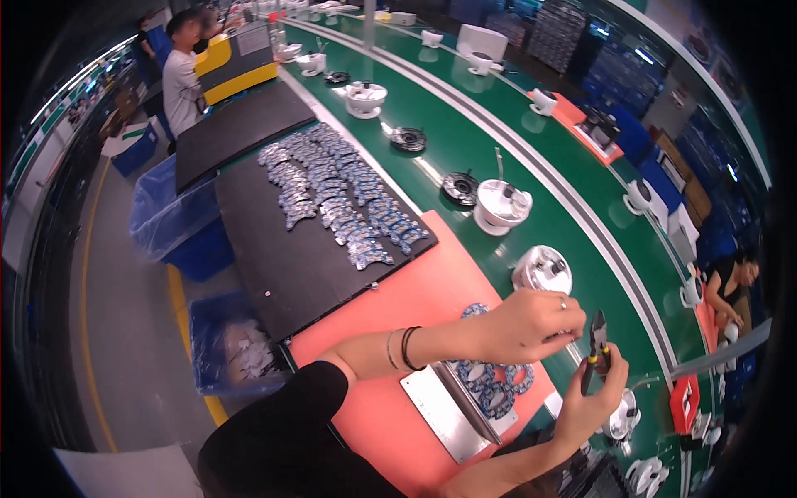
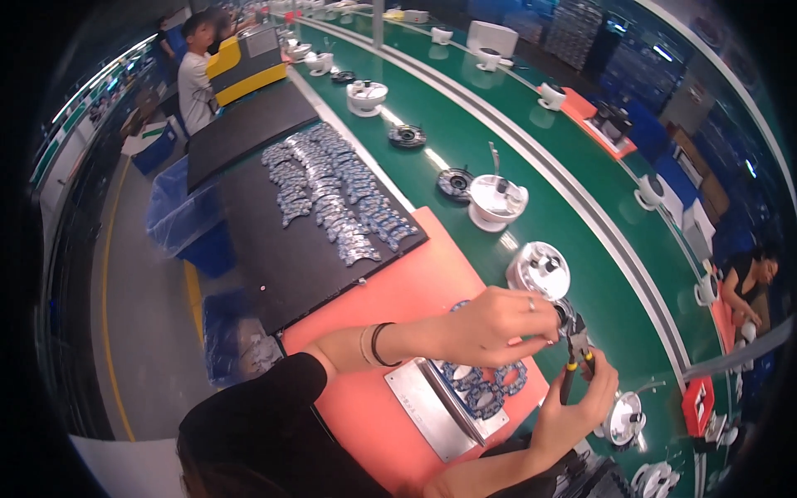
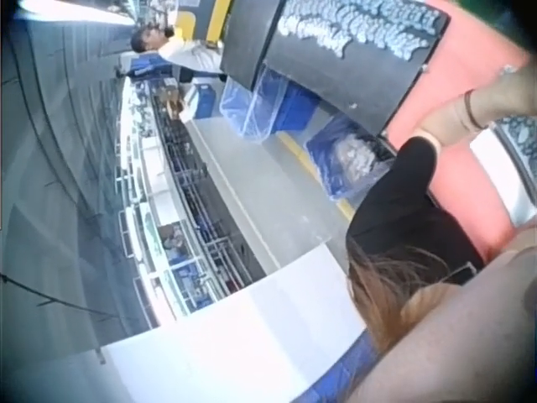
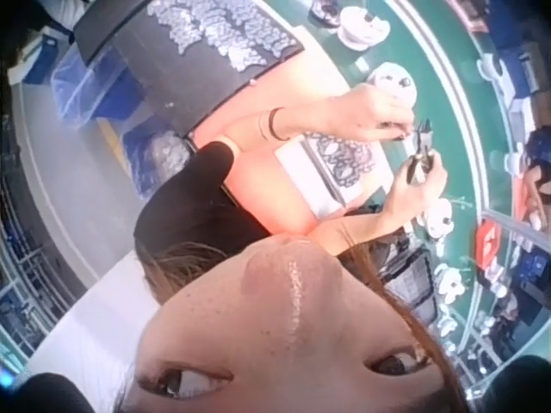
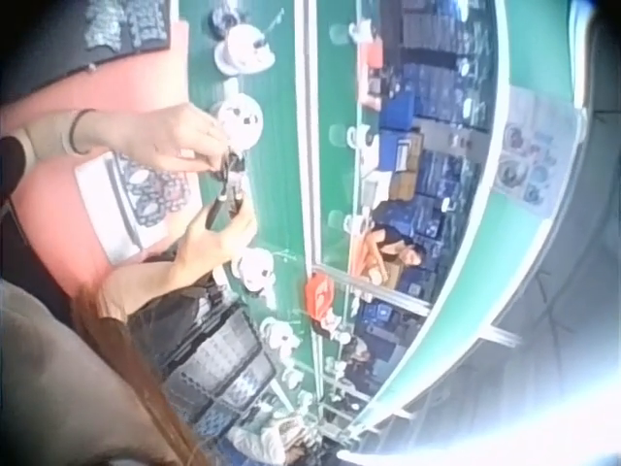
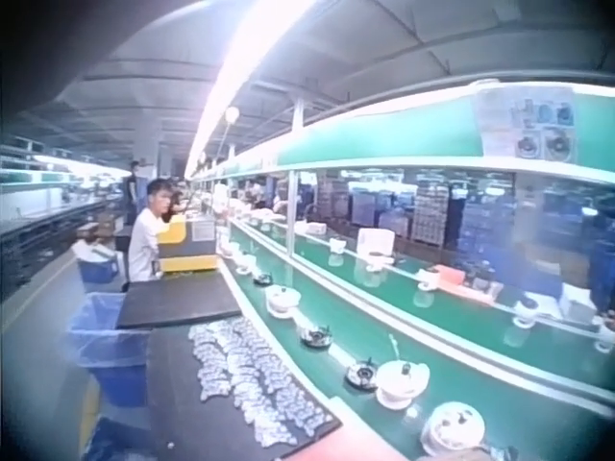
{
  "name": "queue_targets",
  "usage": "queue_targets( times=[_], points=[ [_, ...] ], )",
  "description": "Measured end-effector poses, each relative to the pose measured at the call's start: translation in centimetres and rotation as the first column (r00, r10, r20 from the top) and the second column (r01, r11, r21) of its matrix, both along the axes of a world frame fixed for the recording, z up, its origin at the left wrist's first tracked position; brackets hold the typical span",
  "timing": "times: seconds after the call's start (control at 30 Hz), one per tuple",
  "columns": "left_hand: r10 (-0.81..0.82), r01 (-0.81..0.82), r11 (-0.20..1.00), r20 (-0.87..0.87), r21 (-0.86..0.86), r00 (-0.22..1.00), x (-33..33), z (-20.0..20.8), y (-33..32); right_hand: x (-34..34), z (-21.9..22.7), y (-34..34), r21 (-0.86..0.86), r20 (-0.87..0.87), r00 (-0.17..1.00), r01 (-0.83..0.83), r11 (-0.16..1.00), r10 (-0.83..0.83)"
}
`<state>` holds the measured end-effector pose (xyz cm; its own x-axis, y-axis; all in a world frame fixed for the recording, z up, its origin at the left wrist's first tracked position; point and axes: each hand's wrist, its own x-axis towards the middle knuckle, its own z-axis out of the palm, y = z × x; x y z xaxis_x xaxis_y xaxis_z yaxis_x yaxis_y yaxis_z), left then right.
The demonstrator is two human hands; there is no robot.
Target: Assembling electronic light fixture components on a factory assembly line using pliers.
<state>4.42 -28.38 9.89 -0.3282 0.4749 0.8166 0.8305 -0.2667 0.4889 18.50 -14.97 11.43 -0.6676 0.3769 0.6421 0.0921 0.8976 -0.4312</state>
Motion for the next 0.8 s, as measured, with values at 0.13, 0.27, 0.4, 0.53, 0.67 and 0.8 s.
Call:
queue_targets(
  times=[0.13,0.27,0.4,0.53,0.67,0.8],
  points=[
    [-0.010,0.010,0.999,-0.020,-0.039,1.000,-1.1,-0.8,0.0,-0.5,-0.7,-0.2,-0.028,0.038,0.999,-0.010,1.000,0.012],
    [0.009,-0.009,1.000,0.030,0.001,1.000,-1.9,-1.5,0.2,-1.2,-1.1,-0.2,-0.056,0.060,0.998,-0.007,0.998,0.010],
    [0.031,-0.029,0.999,0.054,-0.033,0.998,-2.4,-1.4,0.1,-1.4,-1.2,0.0,-0.076,0.044,0.999,0.000,0.997,0.003],
    [0.046,-0.044,0.998,0.047,-0.040,0.998,-2.7,-1.5,0.1,-1.5,-1.4,0.4,-0.003,0.051,0.999,-0.017,1.000,0.017],
    [0.037,-0.035,0.997,0.028,-0.062,0.999,-2.8,-1.7,0.4,-1.4,-1.4,0.6,-0.007,0.067,0.998,-0.009,1.000,0.009],
    [0.039,-0.037,0.997,0.016,-0.074,0.999,-2.6,-1.7,0.4,-1.4,-1.4,0.6,-0.038,0.039,0.999,-0.021,0.999,0.022]
  ],
)
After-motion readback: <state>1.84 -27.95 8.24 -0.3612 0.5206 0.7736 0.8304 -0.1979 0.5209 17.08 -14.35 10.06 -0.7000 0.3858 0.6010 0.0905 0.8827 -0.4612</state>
